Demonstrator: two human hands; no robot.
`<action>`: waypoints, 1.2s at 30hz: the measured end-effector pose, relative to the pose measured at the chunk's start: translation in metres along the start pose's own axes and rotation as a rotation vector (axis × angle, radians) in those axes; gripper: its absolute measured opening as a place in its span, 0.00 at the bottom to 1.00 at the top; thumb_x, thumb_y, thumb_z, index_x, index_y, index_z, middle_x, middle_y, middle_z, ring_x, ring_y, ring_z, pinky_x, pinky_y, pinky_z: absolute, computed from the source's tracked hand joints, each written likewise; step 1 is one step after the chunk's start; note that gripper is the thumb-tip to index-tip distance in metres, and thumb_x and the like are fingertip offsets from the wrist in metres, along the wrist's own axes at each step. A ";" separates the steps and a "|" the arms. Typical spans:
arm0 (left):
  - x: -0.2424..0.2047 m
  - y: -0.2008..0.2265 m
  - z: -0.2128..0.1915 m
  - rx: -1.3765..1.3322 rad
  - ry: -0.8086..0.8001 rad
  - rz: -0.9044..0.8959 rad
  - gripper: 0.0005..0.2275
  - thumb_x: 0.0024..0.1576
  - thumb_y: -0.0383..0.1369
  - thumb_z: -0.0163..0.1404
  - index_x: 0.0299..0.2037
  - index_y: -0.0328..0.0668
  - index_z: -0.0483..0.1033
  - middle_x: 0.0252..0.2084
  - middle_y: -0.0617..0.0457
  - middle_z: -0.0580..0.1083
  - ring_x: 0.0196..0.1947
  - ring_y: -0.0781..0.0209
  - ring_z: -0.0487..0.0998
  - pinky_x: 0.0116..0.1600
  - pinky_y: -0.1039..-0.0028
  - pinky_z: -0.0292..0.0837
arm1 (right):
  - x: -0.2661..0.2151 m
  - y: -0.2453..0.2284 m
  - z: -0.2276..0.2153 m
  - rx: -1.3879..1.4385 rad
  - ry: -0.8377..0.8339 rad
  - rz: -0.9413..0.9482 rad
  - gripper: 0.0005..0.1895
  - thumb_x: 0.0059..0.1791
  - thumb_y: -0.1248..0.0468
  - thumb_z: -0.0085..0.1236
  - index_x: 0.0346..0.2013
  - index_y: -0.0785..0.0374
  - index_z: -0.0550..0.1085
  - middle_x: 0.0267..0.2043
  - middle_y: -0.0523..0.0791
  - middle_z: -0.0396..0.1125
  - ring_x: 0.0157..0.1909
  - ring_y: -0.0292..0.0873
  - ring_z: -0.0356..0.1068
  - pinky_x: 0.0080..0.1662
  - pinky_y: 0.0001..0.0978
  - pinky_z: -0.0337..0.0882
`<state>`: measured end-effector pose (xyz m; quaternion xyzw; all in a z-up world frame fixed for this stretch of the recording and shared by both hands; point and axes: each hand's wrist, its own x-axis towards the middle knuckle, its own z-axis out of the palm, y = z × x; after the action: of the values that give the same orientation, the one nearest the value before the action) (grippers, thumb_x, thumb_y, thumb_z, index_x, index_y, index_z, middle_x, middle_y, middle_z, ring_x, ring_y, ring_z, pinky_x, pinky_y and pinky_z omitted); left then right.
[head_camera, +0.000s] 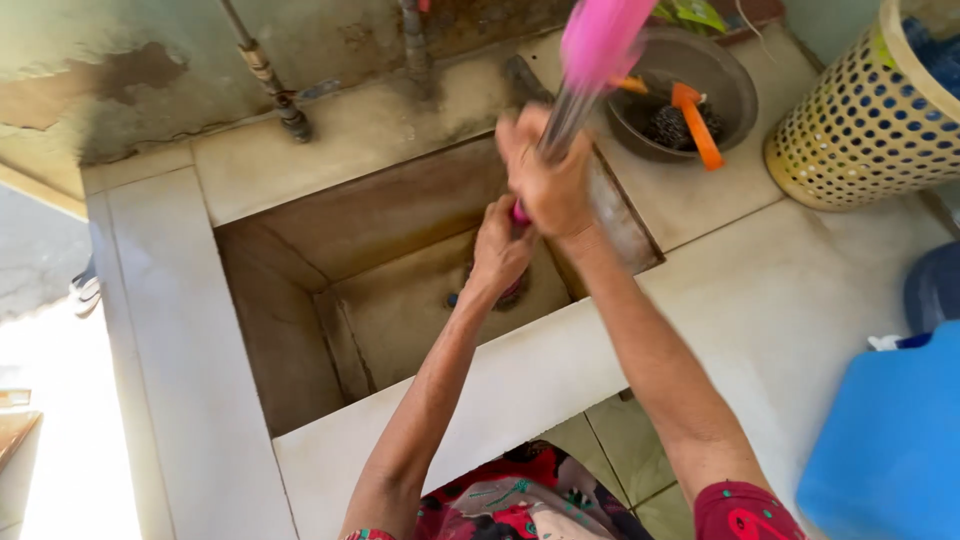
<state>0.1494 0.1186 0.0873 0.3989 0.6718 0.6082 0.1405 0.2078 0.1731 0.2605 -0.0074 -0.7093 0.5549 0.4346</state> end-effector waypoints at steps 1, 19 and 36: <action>-0.007 -0.005 0.004 0.007 0.000 0.046 0.15 0.56 0.30 0.56 0.50 0.36 0.69 0.41 0.39 0.72 0.41 0.43 0.73 0.46 0.59 0.70 | -0.014 0.014 -0.005 -0.011 0.020 0.072 0.19 0.60 0.65 0.54 0.26 0.61 0.62 0.23 0.38 0.58 0.23 0.28 0.57 0.26 0.23 0.56; -0.025 -0.020 0.010 -0.047 -0.047 0.012 0.12 0.63 0.27 0.47 0.56 0.37 0.67 0.46 0.36 0.74 0.47 0.38 0.76 0.51 0.58 0.71 | -0.006 -0.003 0.000 -0.001 0.028 0.106 0.19 0.60 0.65 0.52 0.25 0.59 0.61 0.22 0.38 0.59 0.22 0.30 0.55 0.23 0.24 0.55; 0.007 0.079 -0.031 0.033 -0.026 0.051 0.06 0.64 0.28 0.48 0.48 0.35 0.67 0.39 0.31 0.75 0.41 0.28 0.75 0.42 0.51 0.71 | 0.041 -0.069 0.009 -0.022 0.093 0.221 0.18 0.56 0.67 0.55 0.22 0.60 0.62 0.20 0.39 0.58 0.23 0.32 0.57 0.26 0.26 0.57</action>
<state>0.1532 0.0970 0.1690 0.4259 0.6695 0.5952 0.1269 0.2090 0.1596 0.3400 -0.1160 -0.6892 0.5909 0.4029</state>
